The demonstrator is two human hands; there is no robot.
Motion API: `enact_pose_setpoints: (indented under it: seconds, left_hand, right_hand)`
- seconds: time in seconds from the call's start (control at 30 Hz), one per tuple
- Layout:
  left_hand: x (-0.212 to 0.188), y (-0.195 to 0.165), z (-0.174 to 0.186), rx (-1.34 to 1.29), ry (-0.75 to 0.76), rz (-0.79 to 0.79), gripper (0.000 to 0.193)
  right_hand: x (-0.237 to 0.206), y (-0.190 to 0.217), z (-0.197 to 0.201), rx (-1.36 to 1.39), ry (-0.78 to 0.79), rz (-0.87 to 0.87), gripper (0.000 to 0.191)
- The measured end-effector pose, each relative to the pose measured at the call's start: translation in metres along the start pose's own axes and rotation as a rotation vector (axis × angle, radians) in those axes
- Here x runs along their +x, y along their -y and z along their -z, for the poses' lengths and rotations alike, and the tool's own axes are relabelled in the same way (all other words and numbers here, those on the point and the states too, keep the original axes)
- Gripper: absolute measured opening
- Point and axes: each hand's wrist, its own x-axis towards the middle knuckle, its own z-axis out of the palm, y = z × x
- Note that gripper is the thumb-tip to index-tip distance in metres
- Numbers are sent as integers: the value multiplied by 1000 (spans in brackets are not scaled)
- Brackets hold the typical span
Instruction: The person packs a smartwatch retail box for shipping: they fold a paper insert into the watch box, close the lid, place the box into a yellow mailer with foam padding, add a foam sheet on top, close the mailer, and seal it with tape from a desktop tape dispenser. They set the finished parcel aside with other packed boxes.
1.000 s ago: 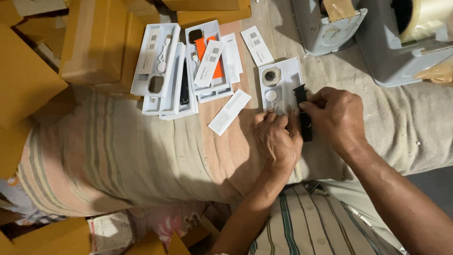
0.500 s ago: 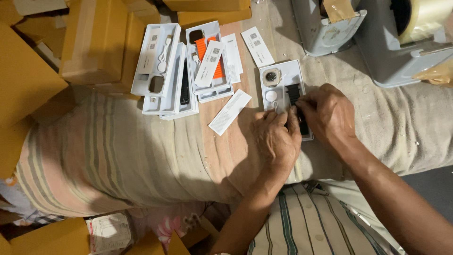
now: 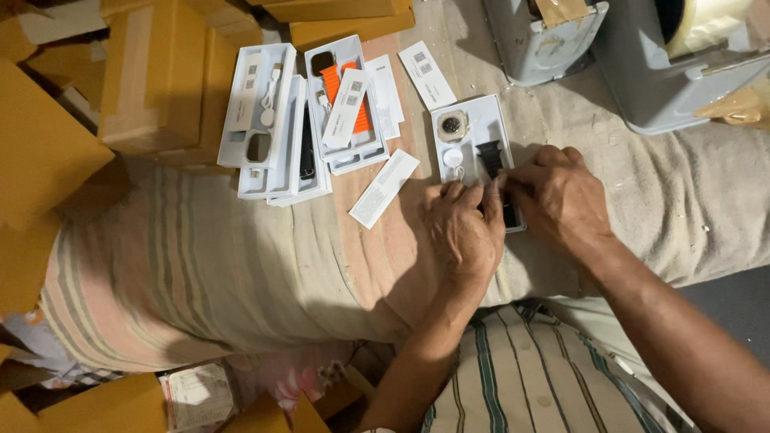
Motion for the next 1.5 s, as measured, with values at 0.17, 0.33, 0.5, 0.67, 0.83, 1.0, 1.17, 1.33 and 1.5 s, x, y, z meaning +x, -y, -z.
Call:
enact_pose_setpoints:
  seconds: [0.17, 0.33, 0.5, 0.67, 0.83, 1.0, 1.17, 1.33, 1.5]
  left_hand:
    - [1, -1, 4, 57, 28, -61, 28]
    - [7, 2, 5, -26, 129, 7, 36]
    - [6, 5, 2, 0, 102, -82, 39]
    - [5, 9, 0, -14, 111, -99, 47]
    - [5, 8, -4, 40, 194, -90, 62]
    - [-1, 16, -8, 137, 224, -148, 80]
    - [-14, 38, -6, -157, 199, -169, 80]
    - [-20, 35, -7, -91, 66, -221, 52]
    - [-9, 21, 4, -22, 104, -192, 41]
  right_hand:
    - [4, -8, 7, 75, 83, 25, 22]
    - [9, -11, 13, 90, 107, 46, 24]
    - [9, -12, 10, 27, 133, 35, 27]
    - [12, -27, 9, 70, 160, 121, 26]
    - [14, -35, 11, 146, 202, 129, 32]
    - [13, -32, 12, 116, 201, 152, 31]
    - [14, -34, 11, 133, 225, 117, 30]
    - [13, -36, 8, 157, 173, 142, 26]
    - [11, -33, 10, 189, 138, 167, 25]
